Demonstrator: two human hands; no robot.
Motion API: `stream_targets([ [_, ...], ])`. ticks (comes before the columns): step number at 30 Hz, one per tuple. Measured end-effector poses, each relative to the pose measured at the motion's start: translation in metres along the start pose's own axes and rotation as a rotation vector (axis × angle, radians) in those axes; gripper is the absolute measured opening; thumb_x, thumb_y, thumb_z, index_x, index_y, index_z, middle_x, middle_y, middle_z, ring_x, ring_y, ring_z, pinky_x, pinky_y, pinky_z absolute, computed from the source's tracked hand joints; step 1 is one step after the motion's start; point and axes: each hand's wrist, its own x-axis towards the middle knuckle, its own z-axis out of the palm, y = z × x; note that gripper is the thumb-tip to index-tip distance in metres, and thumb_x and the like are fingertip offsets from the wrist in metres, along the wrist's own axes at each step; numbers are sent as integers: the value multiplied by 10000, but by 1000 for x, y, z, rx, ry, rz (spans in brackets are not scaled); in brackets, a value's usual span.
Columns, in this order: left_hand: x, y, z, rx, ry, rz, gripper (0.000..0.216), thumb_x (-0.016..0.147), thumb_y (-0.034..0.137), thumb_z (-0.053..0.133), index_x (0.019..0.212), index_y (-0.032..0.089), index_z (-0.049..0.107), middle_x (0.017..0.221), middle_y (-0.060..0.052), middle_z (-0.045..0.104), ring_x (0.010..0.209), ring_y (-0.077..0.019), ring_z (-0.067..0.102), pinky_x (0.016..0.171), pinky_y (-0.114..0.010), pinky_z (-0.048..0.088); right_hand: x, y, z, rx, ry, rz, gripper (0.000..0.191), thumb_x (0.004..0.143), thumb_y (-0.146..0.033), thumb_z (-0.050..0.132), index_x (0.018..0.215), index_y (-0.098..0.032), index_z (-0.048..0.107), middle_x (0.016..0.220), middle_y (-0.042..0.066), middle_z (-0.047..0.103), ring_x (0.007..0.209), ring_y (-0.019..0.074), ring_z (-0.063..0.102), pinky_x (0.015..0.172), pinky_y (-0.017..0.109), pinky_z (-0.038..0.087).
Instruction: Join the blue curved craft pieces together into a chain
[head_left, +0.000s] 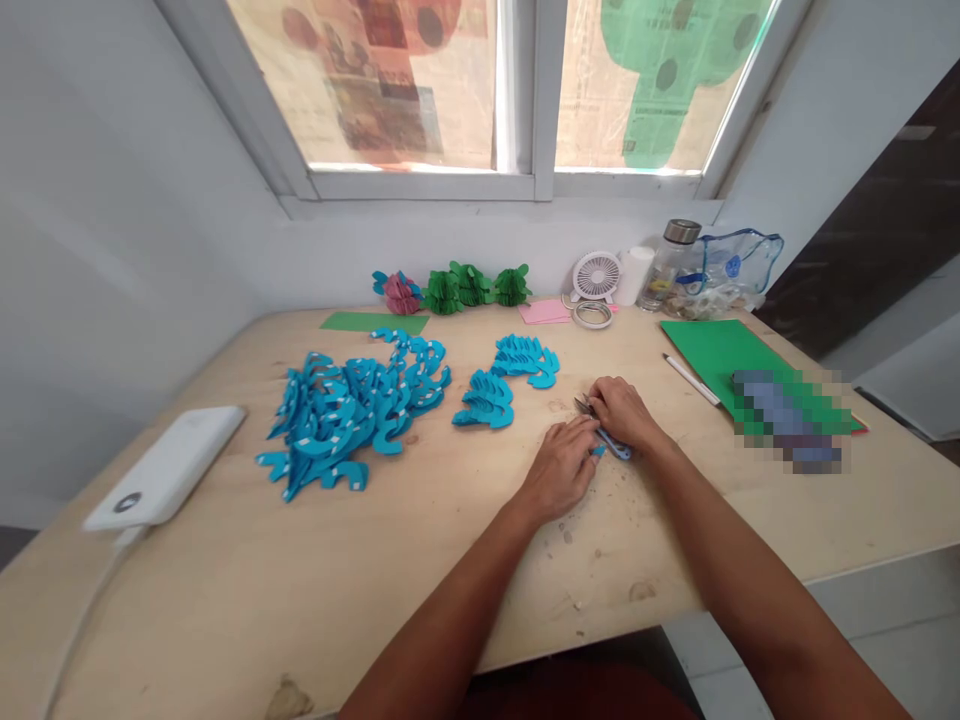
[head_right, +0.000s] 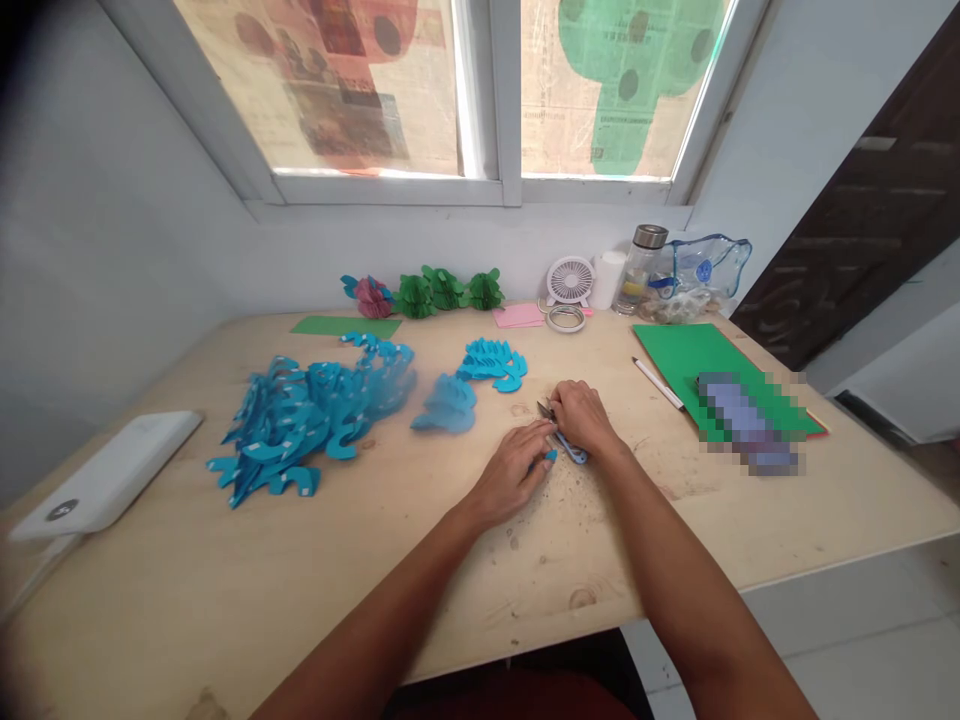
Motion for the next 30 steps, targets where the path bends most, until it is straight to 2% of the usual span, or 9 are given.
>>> stream_targets([
  [4,-1,0,2,106,-77,-5,140,829,152,413,892,197,530,1280,-108,529,1246,-222,409,1022,-467,279,-1,1,-2,21,-23,-4,92,832,-184,463,773,-178,533,832,65,615,824,193,499,707,284,326],
  [16,0,2,4,172,-127,-39,162,857,160,376,931,189,518,1323,-98,492,1276,-200,369,1052,-452,239,-2,9,-2,78,-3,-43,69,797,-174,473,760,-173,531,811,71,599,807,190,490,716,287,346],
  [19,0,4,3,154,-133,-64,167,856,158,377,925,193,526,1333,-83,486,1280,-191,361,1059,-448,224,-2,13,-4,205,63,-73,84,789,-182,450,748,-182,522,808,62,595,806,186,495,732,293,363],
  [22,0,4,3,58,-87,-87,150,829,142,412,867,203,543,1303,-63,518,1254,-191,394,1052,-441,236,-1,17,-5,348,189,-10,90,777,-211,442,728,-190,514,781,50,588,791,185,501,735,305,380],
  [25,1,2,3,-168,65,-186,95,777,157,480,757,193,565,1159,-69,612,1098,-207,527,957,-400,366,0,17,-5,523,252,82,107,763,-266,463,710,-190,515,724,27,566,721,172,504,694,305,391],
  [27,4,0,2,-398,186,-347,78,750,215,521,710,178,578,908,-62,668,807,-184,613,740,-333,475,0,10,-5,688,241,115,122,748,-298,492,706,-187,521,689,7,550,669,155,498,655,291,393],
  [29,7,-1,-3,-632,271,-523,135,722,286,559,686,159,590,641,-12,602,529,-125,536,520,-260,446,-1,-1,-6,886,194,157,139,731,-323,525,705,-186,525,632,-18,520,599,134,473,591,268,383],
  [30,9,-1,-6,-725,303,-588,166,703,312,579,670,150,593,561,13,546,463,-100,479,463,-235,411,-3,-8,-6,997,146,175,149,732,-334,534,714,-187,526,614,-29,506,563,121,454,558,256,373],
])
